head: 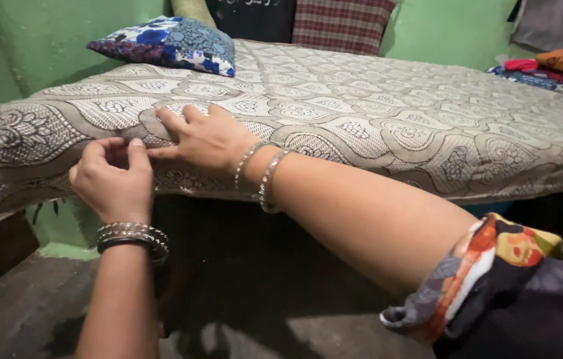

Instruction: The person smooths a patterned bedsheet on a bed, then places a patchwork pillow at the head and a small cloth beside it. They continue smoothing the sheet along the edges and corners, tucking the fabric under the mattress to create a neat surface.

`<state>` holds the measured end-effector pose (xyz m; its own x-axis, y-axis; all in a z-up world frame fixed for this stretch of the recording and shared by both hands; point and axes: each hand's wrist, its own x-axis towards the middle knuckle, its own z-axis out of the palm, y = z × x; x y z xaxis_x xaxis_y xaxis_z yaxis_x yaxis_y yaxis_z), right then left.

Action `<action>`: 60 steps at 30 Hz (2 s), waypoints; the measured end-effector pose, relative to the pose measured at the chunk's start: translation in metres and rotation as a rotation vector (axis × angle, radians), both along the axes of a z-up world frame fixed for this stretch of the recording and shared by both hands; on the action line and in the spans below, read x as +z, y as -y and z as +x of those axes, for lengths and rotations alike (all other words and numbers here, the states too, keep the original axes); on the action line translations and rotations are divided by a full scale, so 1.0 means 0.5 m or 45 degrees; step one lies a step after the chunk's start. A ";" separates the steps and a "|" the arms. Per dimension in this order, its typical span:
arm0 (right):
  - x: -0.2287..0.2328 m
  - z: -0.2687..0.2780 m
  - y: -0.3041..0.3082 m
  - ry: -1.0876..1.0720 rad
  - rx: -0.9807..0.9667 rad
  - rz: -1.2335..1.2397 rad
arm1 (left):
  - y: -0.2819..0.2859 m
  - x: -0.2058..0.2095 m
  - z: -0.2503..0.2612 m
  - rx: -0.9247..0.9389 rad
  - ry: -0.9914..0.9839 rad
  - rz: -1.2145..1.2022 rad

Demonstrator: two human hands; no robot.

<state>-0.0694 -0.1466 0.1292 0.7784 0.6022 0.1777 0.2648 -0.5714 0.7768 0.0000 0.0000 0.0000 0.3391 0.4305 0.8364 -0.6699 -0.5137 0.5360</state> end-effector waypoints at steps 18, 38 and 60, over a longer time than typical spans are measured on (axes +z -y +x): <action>0.092 -0.002 -0.014 -0.064 0.232 0.201 | -0.024 0.030 -0.040 -0.075 0.089 0.154; 0.106 0.023 -0.039 -0.234 0.135 0.377 | -0.023 0.064 -0.076 -0.079 0.195 0.349; 0.149 0.077 -0.068 -0.276 0.192 0.298 | -0.077 0.078 -0.004 -0.013 -0.117 0.510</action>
